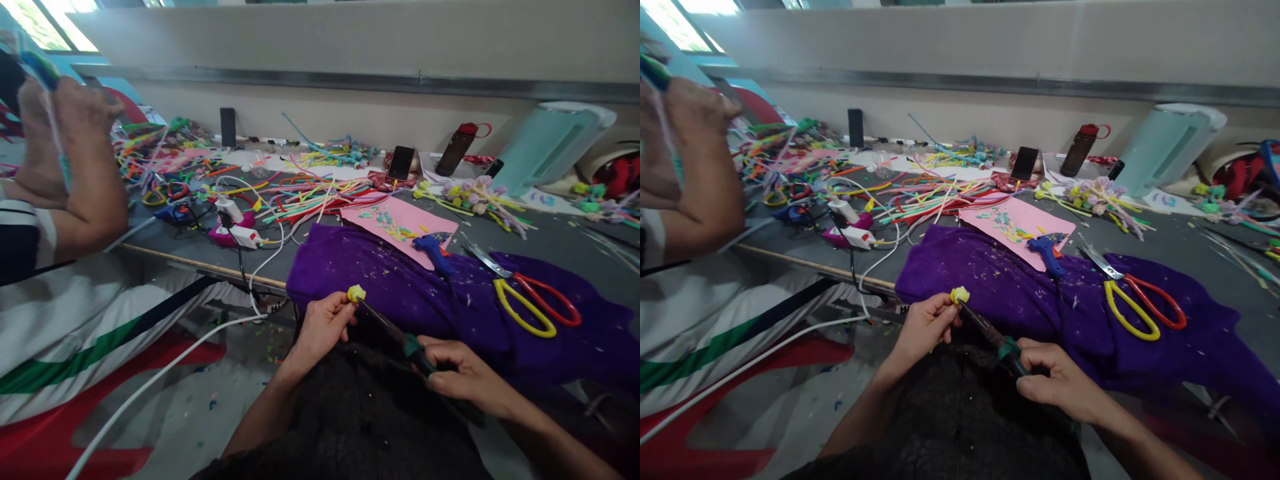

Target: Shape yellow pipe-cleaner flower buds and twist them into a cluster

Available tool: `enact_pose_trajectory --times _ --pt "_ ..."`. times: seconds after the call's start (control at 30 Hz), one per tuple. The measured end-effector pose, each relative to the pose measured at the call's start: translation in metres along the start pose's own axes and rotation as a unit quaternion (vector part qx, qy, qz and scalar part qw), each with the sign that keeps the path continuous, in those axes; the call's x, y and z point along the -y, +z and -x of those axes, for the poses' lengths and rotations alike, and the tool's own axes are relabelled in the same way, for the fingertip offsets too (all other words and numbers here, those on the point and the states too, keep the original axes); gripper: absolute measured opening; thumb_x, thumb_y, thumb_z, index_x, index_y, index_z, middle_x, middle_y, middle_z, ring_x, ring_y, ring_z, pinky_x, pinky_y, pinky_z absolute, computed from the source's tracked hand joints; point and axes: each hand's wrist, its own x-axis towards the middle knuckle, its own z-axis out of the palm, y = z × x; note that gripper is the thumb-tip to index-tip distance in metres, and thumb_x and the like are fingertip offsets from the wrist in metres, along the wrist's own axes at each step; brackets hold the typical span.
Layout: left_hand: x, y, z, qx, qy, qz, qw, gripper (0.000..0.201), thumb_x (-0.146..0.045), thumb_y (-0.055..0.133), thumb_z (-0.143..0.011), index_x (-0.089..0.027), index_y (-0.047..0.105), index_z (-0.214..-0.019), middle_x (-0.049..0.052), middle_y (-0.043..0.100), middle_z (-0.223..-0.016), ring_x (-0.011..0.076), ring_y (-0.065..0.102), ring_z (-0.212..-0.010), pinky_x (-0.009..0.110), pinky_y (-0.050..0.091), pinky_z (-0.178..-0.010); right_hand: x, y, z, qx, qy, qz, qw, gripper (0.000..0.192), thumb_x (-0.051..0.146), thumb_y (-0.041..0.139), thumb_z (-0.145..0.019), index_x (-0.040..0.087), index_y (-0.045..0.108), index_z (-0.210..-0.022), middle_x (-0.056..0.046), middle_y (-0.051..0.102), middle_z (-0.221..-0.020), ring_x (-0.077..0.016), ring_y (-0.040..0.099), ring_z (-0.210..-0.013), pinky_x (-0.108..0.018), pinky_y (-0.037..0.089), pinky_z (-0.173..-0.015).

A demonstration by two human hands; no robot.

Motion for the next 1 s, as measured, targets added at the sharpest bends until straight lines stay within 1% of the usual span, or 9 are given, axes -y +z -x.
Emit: enact_pose_trajectory --times 0.1,0.17,0.33,0.5,0.63,0.73,0.87,0.93,1.0 --pt "0.0 0.0 0.0 -0.013 0.001 0.002 1.0 0.026 -0.038 0.047 -0.08 -0.017 0.061 -0.085 0.0 0.063 -0.064 0.0069 0.051 -0.039 0.017 0.037 -0.041 -0.002 0.001 0.0 0.008 0.019 -0.074 0.997 0.036 0.047 0.058 -0.072 0.014 0.052 -0.059 -0.003 0.049 -0.074 -0.0142 0.043 -0.069 -0.026 0.035 -0.063" --pt "0.001 0.001 0.0 -0.023 0.002 -0.004 1.0 0.026 -0.038 0.047 -0.08 -0.017 0.061 -0.086 0.0 0.064 -0.064 0.0071 0.052 -0.04 0.017 0.038 -0.041 -0.004 0.0 0.0 0.012 0.043 -0.125 0.991 0.036 0.047 0.059 -0.07 0.013 0.054 -0.059 -0.003 0.052 -0.072 -0.012 0.043 -0.063 -0.024 0.034 -0.057" --pt "0.002 0.004 0.001 -0.038 0.017 -0.039 0.998 0.025 -0.037 0.046 -0.081 -0.018 0.061 -0.085 -0.001 0.065 -0.065 0.0072 0.054 -0.042 0.017 0.039 -0.044 -0.005 -0.002 0.0 0.024 0.118 -0.241 0.963 0.037 0.047 0.062 -0.064 0.01 0.058 -0.062 -0.003 0.055 -0.069 -0.0038 0.035 -0.042 -0.019 0.022 -0.039" --pt "0.001 0.006 0.001 -0.052 0.022 -0.067 0.996 0.023 -0.036 0.047 -0.081 -0.019 0.062 -0.083 -0.002 0.064 -0.062 0.007 0.054 -0.041 0.017 0.04 -0.046 -0.01 -0.003 -0.001 0.034 0.136 -0.313 0.94 0.038 0.048 0.062 -0.064 0.01 0.06 -0.064 -0.003 0.052 -0.062 -0.0027 0.03 -0.038 -0.018 0.02 -0.036" --pt "0.001 0.007 0.001 -0.053 0.013 -0.063 0.997 0.024 -0.037 0.048 -0.08 -0.018 0.063 -0.084 -0.001 0.065 -0.064 0.0076 0.054 -0.041 0.018 0.04 -0.045 -0.012 -0.004 -0.003 0.056 0.124 -0.34 0.931 0.04 0.049 0.058 -0.067 0.01 0.056 -0.06 -0.007 0.055 -0.075 -0.0034 0.033 -0.041 -0.018 0.022 -0.036" --pt "0.003 0.006 -0.001 -0.047 0.009 -0.05 0.998 0.025 -0.038 0.048 -0.08 -0.018 0.062 -0.086 -0.001 0.065 -0.064 0.0076 0.054 -0.041 0.018 0.04 -0.044 -0.006 -0.004 -0.005 0.057 0.109 -0.292 0.948 0.041 0.051 0.055 -0.07 0.01 0.057 -0.064 -0.005 0.053 -0.071 -0.0042 0.033 -0.042 -0.019 0.024 -0.038" --pt "0.009 0.002 -0.003 -0.029 -0.005 0.013 0.999 0.027 -0.04 0.049 -0.08 -0.016 0.06 -0.084 0.0 0.065 -0.065 0.007 0.052 -0.039 0.017 0.037 -0.04 0.006 -0.003 -0.002 0.025 0.034 -0.104 0.994 0.038 0.049 0.058 -0.072 0.012 0.056 -0.062 -0.004 0.05 -0.075 -0.0121 0.044 -0.064 -0.024 0.035 -0.058" --pt "0.012 0.0 -0.005 -0.021 -0.019 0.057 0.998 0.029 -0.042 0.049 -0.079 -0.015 0.057 -0.086 0.001 0.064 -0.065 0.0067 0.051 -0.038 0.017 0.035 -0.037 0.009 -0.002 0.002 0.014 -0.002 -0.022 1.0 0.038 0.049 0.057 -0.073 0.014 0.054 -0.06 -0.003 0.049 -0.076 -0.0149 0.045 -0.071 -0.027 0.036 -0.064" --pt "0.013 -0.003 -0.005 -0.006 -0.032 0.102 0.994 0.029 -0.043 0.05 -0.079 -0.014 0.055 -0.086 0.001 0.064 -0.065 0.006 0.05 -0.037 0.016 0.033 -0.036 0.01 -0.001 0.007 0.007 -0.026 0.036 0.999 0.037 0.049 0.056 -0.074 0.015 0.053 -0.06 -0.003 0.049 -0.076 -0.0158 0.045 -0.071 -0.028 0.037 -0.065"
